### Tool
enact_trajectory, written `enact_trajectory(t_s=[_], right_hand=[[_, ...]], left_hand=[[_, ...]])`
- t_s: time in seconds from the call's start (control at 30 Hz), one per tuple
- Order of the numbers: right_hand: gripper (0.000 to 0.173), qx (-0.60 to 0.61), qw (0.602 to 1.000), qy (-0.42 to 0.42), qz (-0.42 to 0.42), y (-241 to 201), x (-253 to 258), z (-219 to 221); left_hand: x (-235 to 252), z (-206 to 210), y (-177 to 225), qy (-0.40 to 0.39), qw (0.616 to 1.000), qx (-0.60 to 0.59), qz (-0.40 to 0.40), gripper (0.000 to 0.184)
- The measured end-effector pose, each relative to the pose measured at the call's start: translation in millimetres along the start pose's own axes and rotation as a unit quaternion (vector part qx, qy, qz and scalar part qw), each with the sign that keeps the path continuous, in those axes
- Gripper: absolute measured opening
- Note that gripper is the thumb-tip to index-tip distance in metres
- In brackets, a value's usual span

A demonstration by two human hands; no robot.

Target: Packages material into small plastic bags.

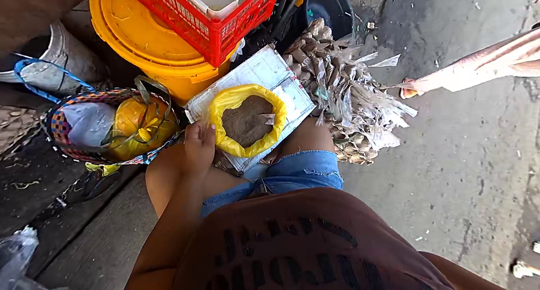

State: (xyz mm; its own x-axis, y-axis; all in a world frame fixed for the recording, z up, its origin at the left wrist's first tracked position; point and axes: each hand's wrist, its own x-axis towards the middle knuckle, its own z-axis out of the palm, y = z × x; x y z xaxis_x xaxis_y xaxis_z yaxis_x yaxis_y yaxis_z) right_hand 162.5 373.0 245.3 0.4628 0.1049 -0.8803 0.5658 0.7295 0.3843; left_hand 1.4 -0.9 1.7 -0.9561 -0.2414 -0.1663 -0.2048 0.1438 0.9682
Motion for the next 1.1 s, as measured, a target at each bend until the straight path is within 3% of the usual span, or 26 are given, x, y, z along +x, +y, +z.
enact_trajectory(t_s=[0.07, 0.2, 0.27, 0.3, 0.37, 0.4, 0.47, 0.5, 0.53, 0.57, 0.63, 0.7, 0.73, 0.83, 0.9, 1.0, 1.1], right_hand=[[0.03, -0.055, 0.998, 0.007, -0.018, -10, 9, -6], [0.036, -0.114, 0.992, 0.053, 0.005, -22, 40, -36], [0.034, -0.201, 0.961, 0.075, -0.177, -14, 65, -81], [0.037, -0.25, 0.921, 0.098, -0.283, -16, 80, -107], [0.037, -0.267, 0.886, 0.266, -0.269, -62, 60, -118], [0.035, -0.266, 0.841, 0.348, -0.318, -84, 45, -119], [0.032, -0.23, 0.708, 0.453, -0.492, -124, 16, -113], [0.03, -0.193, 0.629, 0.476, -0.584, -145, 9, -109], [0.032, -0.154, 0.576, 0.471, -0.65, -166, 1, -105], [0.041, -0.117, 0.549, 0.445, -0.698, -187, -8, -99], [0.052, -0.045, 0.546, 0.356, -0.757, -222, -20, -87], [0.027, 0.017, 0.556, 0.287, -0.78, -246, -28, -84], [0.015, 0.039, 0.549, 0.286, -0.784, -252, -32, -86], [0.012, 0.117, 0.511, 0.302, -0.796, -253, -43, -112], [0.009, 0.188, 0.507, 0.278, -0.794, -249, -37, -122], [0.013, 0.197, 0.519, 0.229, -0.8, -244, -2, -106], [0.022, 0.198, 0.541, 0.208, -0.79, -248, 26, -100]], left_hand=[[-1, 2, 2, -0.01, 1.0, 0.028, 0.002, 0.034], [-2, 3, 2, -0.026, 0.993, 0.083, 0.076, 0.042], [-4, 3, 6, -0.043, 0.986, 0.104, 0.122, 0.038], [-6, 5, 7, -0.049, 0.982, 0.104, 0.147, 0.038], [-11, 9, 17, -0.072, 0.979, 0.069, 0.175, 0.041], [-12, 9, 27, -0.101, 0.979, 0.043, 0.169, 0.042], [-18, 11, 51, -0.177, 0.977, -0.015, 0.122, 0.041], [-20, 14, 63, -0.215, 0.971, -0.045, 0.092, 0.039], [-23, 19, 76, -0.244, 0.965, -0.073, 0.063, 0.037], [-27, 25, 86, -0.264, 0.959, -0.096, 0.042, 0.035], [-36, 39, 103, -0.286, 0.95, -0.126, 0.011, 0.032], [-43, 49, 107, -0.321, 0.937, -0.137, -0.012, 0.03], [-47, 50, 104, -0.342, 0.932, -0.118, -0.012, 0.029], [-59, 38, 87, -0.412, 0.911, 0.014, -0.022, 0.029], [-65, 34, 76, -0.432, 0.9, 0.051, -0.044, 0.029], [-73, 49, 79, -0.343, 0.937, -0.005, -0.066, 0.032], [-62, 57, 84, -0.232, 0.973, 0.009, -0.02, 0.028]])
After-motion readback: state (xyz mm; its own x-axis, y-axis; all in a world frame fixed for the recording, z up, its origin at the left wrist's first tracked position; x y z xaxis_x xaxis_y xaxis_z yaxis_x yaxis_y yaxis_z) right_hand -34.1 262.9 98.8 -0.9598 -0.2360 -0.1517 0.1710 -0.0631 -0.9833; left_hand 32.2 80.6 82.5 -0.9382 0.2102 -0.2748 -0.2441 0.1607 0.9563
